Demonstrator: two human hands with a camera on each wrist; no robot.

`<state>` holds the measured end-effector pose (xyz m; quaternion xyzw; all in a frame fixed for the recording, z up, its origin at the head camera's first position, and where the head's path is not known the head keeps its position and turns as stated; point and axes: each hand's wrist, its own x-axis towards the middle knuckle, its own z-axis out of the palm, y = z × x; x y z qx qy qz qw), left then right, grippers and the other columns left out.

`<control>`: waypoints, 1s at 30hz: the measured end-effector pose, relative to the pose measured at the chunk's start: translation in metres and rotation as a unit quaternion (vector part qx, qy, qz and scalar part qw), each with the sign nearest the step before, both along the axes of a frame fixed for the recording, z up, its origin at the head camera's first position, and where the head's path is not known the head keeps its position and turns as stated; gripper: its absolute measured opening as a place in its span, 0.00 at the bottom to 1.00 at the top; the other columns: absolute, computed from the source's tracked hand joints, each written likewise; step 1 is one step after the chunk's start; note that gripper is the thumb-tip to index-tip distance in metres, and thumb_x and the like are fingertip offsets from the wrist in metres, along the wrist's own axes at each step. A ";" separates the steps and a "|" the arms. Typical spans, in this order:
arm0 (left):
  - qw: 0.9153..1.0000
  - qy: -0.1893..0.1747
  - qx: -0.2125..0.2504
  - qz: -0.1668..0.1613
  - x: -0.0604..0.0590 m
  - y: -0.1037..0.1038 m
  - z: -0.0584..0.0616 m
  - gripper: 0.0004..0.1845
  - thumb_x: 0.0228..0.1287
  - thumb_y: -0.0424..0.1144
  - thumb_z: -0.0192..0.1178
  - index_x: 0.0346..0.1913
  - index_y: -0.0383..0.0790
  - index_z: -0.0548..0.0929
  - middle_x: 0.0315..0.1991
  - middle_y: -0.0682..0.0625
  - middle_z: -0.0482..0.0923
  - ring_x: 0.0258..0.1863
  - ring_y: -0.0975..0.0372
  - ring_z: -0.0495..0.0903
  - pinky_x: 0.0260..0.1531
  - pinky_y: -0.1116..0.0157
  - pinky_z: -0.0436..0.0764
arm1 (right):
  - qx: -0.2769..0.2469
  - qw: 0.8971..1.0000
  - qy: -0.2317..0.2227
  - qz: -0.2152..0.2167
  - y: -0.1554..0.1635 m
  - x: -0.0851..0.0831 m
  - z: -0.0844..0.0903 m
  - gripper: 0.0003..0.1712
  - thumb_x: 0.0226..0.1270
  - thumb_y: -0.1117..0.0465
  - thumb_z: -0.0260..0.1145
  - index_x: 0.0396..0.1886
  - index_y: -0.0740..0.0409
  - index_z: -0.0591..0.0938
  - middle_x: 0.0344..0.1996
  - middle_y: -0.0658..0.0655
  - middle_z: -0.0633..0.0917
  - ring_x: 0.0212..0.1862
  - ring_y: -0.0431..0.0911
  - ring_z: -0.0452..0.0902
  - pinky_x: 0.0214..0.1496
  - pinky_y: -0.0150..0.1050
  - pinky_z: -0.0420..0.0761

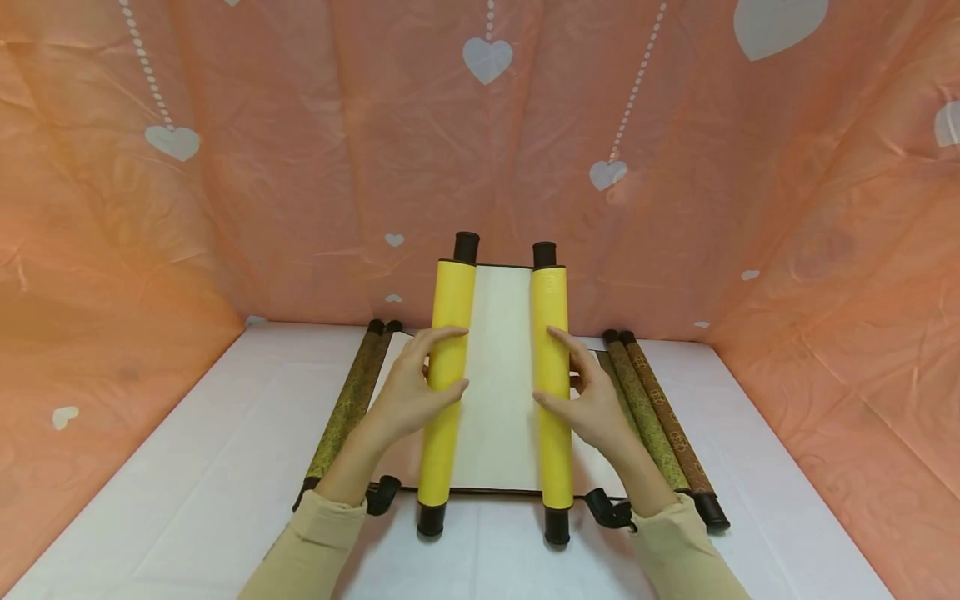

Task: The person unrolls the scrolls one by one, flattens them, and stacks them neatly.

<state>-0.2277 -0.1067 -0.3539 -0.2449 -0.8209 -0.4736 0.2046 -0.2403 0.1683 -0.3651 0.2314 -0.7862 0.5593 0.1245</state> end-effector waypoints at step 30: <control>0.998 -0.054 0.030 0.022 -0.005 -0.016 0.006 0.38 0.62 0.28 0.73 0.73 0.49 0.71 0.70 0.44 0.65 0.62 0.49 0.71 0.53 0.49 0.76 | -0.053 0.996 -0.064 0.012 0.022 -0.005 0.005 0.51 0.60 0.75 0.75 0.80 0.45 0.68 0.72 0.60 0.65 0.57 0.58 0.74 0.46 0.40 0.84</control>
